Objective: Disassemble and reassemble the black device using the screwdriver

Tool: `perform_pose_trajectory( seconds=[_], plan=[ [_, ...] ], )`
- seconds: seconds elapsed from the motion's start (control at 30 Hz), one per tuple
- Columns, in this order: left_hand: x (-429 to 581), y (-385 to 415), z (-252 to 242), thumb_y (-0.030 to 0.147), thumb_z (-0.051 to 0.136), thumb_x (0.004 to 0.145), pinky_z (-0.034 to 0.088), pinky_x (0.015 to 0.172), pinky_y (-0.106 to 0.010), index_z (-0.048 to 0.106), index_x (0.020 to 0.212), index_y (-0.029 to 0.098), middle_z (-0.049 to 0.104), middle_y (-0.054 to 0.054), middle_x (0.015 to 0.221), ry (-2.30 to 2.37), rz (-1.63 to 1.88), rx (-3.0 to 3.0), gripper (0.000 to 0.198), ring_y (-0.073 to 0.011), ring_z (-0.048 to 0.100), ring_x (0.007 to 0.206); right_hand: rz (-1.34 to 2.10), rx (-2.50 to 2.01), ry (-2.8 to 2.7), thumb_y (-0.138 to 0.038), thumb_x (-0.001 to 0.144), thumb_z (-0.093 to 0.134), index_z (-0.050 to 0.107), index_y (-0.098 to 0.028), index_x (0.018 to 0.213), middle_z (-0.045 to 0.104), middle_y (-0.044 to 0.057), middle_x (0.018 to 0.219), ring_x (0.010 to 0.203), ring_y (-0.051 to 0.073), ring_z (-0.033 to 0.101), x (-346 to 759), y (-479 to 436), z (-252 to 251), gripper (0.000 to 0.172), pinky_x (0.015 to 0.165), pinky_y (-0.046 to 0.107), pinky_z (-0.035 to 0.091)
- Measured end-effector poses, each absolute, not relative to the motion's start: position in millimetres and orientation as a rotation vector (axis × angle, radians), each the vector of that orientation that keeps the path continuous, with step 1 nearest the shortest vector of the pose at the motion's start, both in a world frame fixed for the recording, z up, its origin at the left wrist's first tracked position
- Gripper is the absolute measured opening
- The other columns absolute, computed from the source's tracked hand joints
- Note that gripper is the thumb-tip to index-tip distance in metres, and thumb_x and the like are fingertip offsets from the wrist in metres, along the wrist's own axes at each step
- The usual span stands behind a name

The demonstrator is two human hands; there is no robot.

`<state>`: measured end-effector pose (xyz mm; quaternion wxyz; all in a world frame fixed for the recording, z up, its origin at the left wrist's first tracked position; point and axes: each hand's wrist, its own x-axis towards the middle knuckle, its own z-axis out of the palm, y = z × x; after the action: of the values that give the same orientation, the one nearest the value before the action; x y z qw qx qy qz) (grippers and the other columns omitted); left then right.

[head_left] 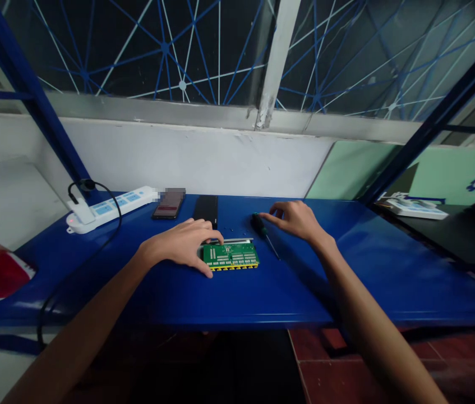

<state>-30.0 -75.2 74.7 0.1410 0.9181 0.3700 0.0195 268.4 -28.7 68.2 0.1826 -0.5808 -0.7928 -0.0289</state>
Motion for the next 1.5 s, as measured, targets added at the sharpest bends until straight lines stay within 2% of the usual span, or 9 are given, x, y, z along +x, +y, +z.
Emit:
perform_pose_trajectory(
  seconds=[0.07, 0.2, 0.33, 0.47, 0.63, 0.73, 1.03, 1.23, 1.5],
  plan=[
    [-32, -70, 74, 0.065, 0.068, 0.068, 0.039, 0.082, -0.034, 0.059, 0.12, 0.027, 0.059, -0.006, 0.108, 1.039, 0.136, 2.632, 0.065, -0.0255, 0.052, 0.099, -0.135, -1.747, -2.241, -0.06, 0.08, 0.057, 0.072, -0.019, 0.082, 0.068, 0.009, 0.069, 0.066, 0.021, 0.06, 271, -8, 70, 0.044, 0.056, 0.031, 0.034],
    [-35, -53, 62, 0.05, 0.057, 0.085, 0.043, 0.078, -0.03, 0.065, 0.106, 0.019, 0.062, -0.007, 0.102, 0.99, 0.537, 2.549, 0.038, -0.0181, 0.057, 0.088, -0.106, -1.906, -2.276, -0.063, 0.077, 0.058, 0.072, -0.018, 0.089, 0.069, 0.012, 0.075, 0.076, 0.026, 0.063, 268, 15, 68, 0.049, 0.06, 0.032, 0.038],
    [-34, -38, 44, 0.038, 0.053, 0.089, 0.043, 0.07, -0.026, 0.069, 0.1, 0.017, 0.066, -0.007, 0.095, 1.006, 0.682, 2.5, 0.028, -0.0141, 0.059, 0.078, -0.072, -1.973, -2.261, -0.071, 0.074, 0.056, 0.072, -0.019, 0.094, 0.07, 0.015, 0.086, 0.081, 0.029, 0.065, 263, 9, 52, 0.058, 0.061, 0.034, 0.041],
    [-31, -35, 36, 0.037, 0.054, 0.089, 0.041, 0.067, -0.026, 0.072, 0.099, 0.019, 0.068, -0.006, 0.094, 0.991, 0.665, 2.505, 0.028, -0.014, 0.059, 0.076, 0.014, -1.928, -2.303, -0.071, 0.073, 0.055, 0.073, -0.02, 0.094, 0.07, 0.014, 0.081, 0.078, 0.029, 0.066, 262, 2, 36, 0.058, 0.059, 0.033, 0.042],
    [-29, -35, 32, 0.036, 0.054, 0.089, 0.041, 0.066, -0.026, 0.074, 0.095, 0.019, 0.069, -0.006, 0.093, 1.004, 0.69, 2.499, 0.027, -0.0143, 0.06, 0.077, 0.083, -1.849, -2.297, -0.051, 0.078, 0.059, 0.072, -0.017, 0.093, 0.072, 0.014, 0.087, 0.078, 0.026, 0.066, 257, 6, 27, 0.04, 0.057, 0.03, 0.04],
    [-28, -36, 30, 0.036, 0.053, 0.089, 0.04, 0.065, -0.025, 0.074, 0.091, 0.018, 0.069, -0.006, 0.091, 1.039, 0.727, 2.501, 0.028, -0.0137, 0.059, 0.075, 0.097, -1.814, -2.213, -0.044, 0.078, 0.057, 0.072, -0.016, 0.087, 0.071, 0.012, 0.079, 0.074, 0.024, 0.066, 258, 8, 30, 0.033, 0.057, 0.029, 0.04],
    [-23, -39, 27, 0.04, 0.052, 0.09, 0.04, 0.062, -0.027, 0.075, 0.09, 0.019, 0.07, -0.005, 0.089, 1.062, 0.709, 2.521, 0.031, -0.0138, 0.06, 0.072, 0.244, -1.4, -1.481, -0.048, 0.082, 0.054, 0.062, -0.015, 0.094, 0.067, 0.005, 0.06, 0.045, 0.015, 0.058, 266, 2, 49, 0.036, 0.051, 0.027, 0.045],
    [-18, -40, 22, 0.039, 0.052, 0.09, 0.043, 0.064, -0.027, 0.075, 0.089, 0.019, 0.07, -0.006, 0.087, 1.002, 0.656, 2.519, 0.03, -0.0159, 0.062, 0.075, 0.311, -1.294, -1.441, -0.05, 0.084, 0.052, 0.056, -0.016, 0.098, 0.065, 0.004, 0.055, 0.041, 0.014, 0.055, 262, 2, 43, 0.037, 0.047, 0.027, 0.046],
    [-14, -42, 21, 0.034, 0.053, 0.09, 0.041, 0.062, -0.027, 0.075, 0.087, 0.018, 0.07, -0.005, 0.086, 0.983, 0.64, 2.493, 0.027, -0.015, 0.061, 0.074, 0.392, -1.29, -1.424, -0.052, 0.083, 0.053, 0.054, -0.016, 0.096, 0.065, 0.004, 0.056, 0.042, 0.015, 0.059, 262, 9, 32, 0.038, 0.046, 0.027, 0.047]
  ],
)
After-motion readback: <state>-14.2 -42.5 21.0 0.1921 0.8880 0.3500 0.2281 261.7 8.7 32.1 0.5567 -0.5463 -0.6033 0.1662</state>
